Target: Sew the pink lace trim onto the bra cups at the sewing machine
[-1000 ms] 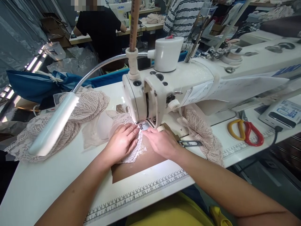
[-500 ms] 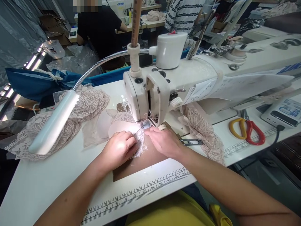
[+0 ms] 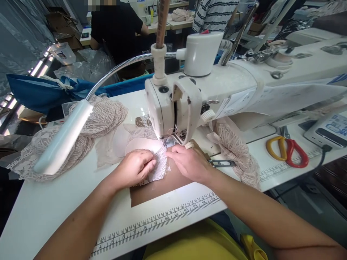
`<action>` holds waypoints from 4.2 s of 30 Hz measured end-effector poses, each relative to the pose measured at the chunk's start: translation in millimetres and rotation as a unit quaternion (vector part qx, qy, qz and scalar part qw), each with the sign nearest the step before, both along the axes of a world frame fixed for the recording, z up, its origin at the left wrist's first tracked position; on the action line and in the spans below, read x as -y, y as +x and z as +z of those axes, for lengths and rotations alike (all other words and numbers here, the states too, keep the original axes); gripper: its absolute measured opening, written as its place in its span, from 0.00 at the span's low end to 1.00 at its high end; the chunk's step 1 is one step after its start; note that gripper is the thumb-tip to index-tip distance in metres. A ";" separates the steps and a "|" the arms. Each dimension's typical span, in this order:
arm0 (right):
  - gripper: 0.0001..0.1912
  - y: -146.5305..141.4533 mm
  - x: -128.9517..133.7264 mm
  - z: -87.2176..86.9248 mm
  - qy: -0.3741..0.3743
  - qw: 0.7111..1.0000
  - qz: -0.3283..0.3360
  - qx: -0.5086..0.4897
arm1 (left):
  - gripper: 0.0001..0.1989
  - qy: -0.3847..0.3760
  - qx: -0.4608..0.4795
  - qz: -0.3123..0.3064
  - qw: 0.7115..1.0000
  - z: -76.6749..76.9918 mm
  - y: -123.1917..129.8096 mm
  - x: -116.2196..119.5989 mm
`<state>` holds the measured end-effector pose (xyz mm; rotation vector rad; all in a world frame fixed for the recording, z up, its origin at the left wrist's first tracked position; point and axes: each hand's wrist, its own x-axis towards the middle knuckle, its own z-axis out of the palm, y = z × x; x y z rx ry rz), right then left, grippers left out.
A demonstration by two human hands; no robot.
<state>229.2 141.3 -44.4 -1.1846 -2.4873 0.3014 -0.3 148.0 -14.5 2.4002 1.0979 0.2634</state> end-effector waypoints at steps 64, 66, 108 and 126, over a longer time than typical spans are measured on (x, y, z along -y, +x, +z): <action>0.11 10.7 9.0 -6.7 0.087 0.989 0.122 0.019 | 0.14 0.161 0.034 -0.121 0.979 -22.9 4.3 3.6; 0.11 9.7 9.9 -5.5 0.086 0.989 0.120 0.026 | 0.14 0.153 0.034 -0.123 0.980 -21.1 3.8 3.7; 0.13 -0.1 2.9 4.3 0.037 0.996 -0.013 0.083 | 0.17 0.203 -0.069 -0.077 0.974 -23.5 10.1 -13.3; 0.17 -3.0 -1.0 10.3 0.011 0.994 -0.063 0.089 | 0.18 0.258 -0.096 -0.041 0.961 -30.0 6.8 -16.4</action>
